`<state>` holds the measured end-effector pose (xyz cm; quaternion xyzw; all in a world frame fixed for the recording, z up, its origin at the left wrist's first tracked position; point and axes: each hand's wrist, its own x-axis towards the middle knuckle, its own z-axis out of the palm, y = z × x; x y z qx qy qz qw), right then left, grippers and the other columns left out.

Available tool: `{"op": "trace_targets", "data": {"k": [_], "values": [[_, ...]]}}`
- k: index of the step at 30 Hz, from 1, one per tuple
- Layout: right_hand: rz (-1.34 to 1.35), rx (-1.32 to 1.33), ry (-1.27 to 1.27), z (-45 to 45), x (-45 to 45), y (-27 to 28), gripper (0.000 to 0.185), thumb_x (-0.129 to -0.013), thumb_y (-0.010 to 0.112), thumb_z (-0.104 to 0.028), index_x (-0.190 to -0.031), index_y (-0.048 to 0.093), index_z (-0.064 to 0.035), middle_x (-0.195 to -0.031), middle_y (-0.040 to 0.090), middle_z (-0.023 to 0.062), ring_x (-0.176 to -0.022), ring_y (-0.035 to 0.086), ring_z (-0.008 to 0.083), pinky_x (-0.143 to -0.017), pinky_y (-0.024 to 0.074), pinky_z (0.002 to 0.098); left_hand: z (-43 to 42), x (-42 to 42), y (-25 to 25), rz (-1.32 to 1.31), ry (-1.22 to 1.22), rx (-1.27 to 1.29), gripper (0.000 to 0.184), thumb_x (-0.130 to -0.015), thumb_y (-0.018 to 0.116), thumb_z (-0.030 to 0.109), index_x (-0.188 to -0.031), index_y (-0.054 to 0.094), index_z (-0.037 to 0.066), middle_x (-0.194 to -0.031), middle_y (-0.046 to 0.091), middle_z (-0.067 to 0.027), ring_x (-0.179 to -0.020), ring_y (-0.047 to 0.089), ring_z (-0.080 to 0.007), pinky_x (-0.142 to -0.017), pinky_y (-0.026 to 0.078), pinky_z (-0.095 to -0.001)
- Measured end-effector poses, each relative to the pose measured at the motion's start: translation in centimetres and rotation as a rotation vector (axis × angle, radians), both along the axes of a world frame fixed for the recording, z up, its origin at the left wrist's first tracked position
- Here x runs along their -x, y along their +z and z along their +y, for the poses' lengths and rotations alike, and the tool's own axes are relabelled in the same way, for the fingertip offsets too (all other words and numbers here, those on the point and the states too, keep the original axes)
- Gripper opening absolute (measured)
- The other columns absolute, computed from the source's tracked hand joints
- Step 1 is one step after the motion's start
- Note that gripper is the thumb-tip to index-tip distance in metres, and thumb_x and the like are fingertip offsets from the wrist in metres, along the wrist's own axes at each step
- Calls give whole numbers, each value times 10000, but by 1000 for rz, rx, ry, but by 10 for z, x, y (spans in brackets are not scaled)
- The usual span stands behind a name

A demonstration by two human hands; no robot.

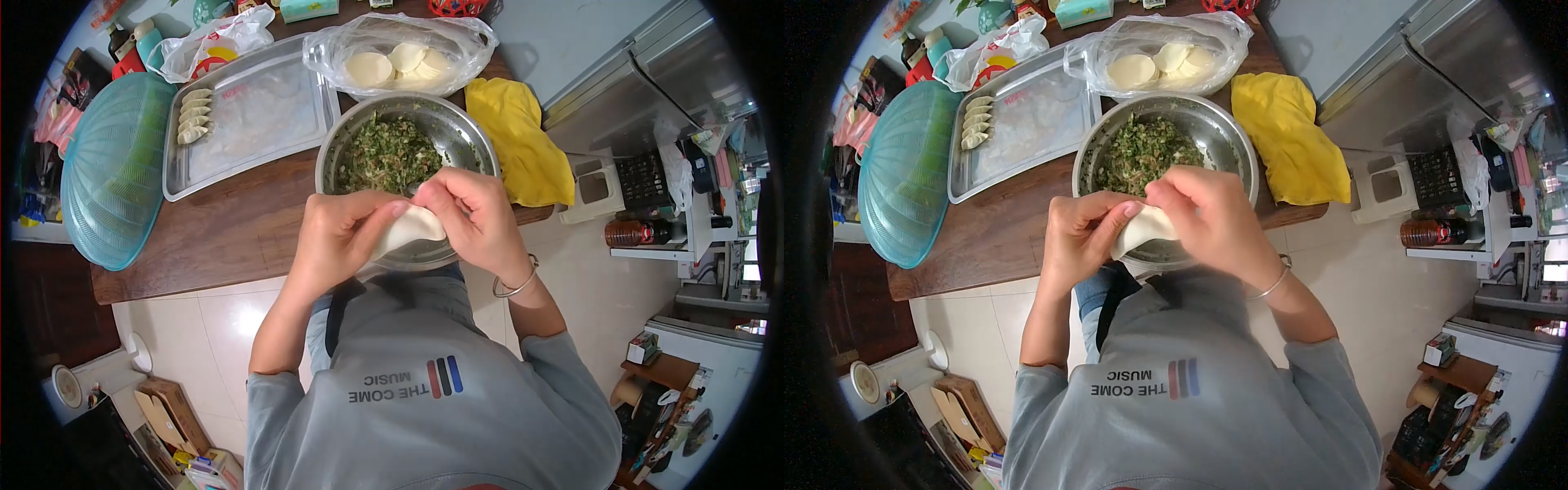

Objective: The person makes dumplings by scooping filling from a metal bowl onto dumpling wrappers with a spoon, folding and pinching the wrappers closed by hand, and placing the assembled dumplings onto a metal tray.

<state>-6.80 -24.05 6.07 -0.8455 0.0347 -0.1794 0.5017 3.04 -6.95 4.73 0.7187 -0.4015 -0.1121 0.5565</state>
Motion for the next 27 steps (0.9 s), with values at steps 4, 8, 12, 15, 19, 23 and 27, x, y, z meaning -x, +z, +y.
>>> {"op": "trace_targets", "data": {"k": [4,8,12,15,19,23,27], "values": [[4,-24,0,3,1,3,148,-879,696,-113,-812,629,0,-679,616,126,-567,595,220,-529,449,318,1,-4,1,-61,-21,-24,87,-873,700,77,-912,741,10,-648,634,-145,-489,545,-150,-495,446,-269],[-43,-7,45,8,0,6,157,-893,685,-128,-822,615,-7,-679,611,134,-565,596,236,-529,450,327,-5,0,-6,-57,11,39,130,-916,664,106,-960,742,12,-637,659,-106,-506,539,-120,-509,438,-251],[-14,91,30,5,0,7,157,-881,696,-123,-812,605,-15,-677,600,120,-567,587,247,-531,446,333,0,3,-8,357,31,1,305,-1005,566,242,-1144,691,1,-821,723,-71,-659,615,-104,-599,511,-245],[-91,99,-25,6,0,4,138,-883,681,-94,-805,600,-15,-688,593,113,-580,580,267,-535,441,340,0,9,-3,1057,-141,175,555,-1041,419,412,-1379,485,-22,-1128,671,-98,-995,656,-198,-855,604,-371],[-164,101,-30,10,-1,2,83,-895,655,-63,-848,617,-5,-715,612,116,-606,603,231,-562,463,323,-1,15,-12,994,-127,124,501,-1046,421,378,-1265,572,-47,-1175,649,-137,-976,675,-184,-833,613,-333],[27,-365,-18,11,5,3,101,-927,638,-70,-980,624,15,-822,662,71,-712,632,119,-647,506,263,-4,14,-10,937,4,229,457,-1048,433,340,-1206,609,-51,-1182,642,-130,-960,679,-184,-826,617,-324],[10,-461,60,8,6,-13,158,-917,666,-58,-1041,613,25,-911,670,52,-803,641,81,-713,523,229,-5,14,-9,915,48,295,331,-1018,524,263,-1158,619,-21,-1140,651,-105,-959,679,-188,-828,617,-323]]}}
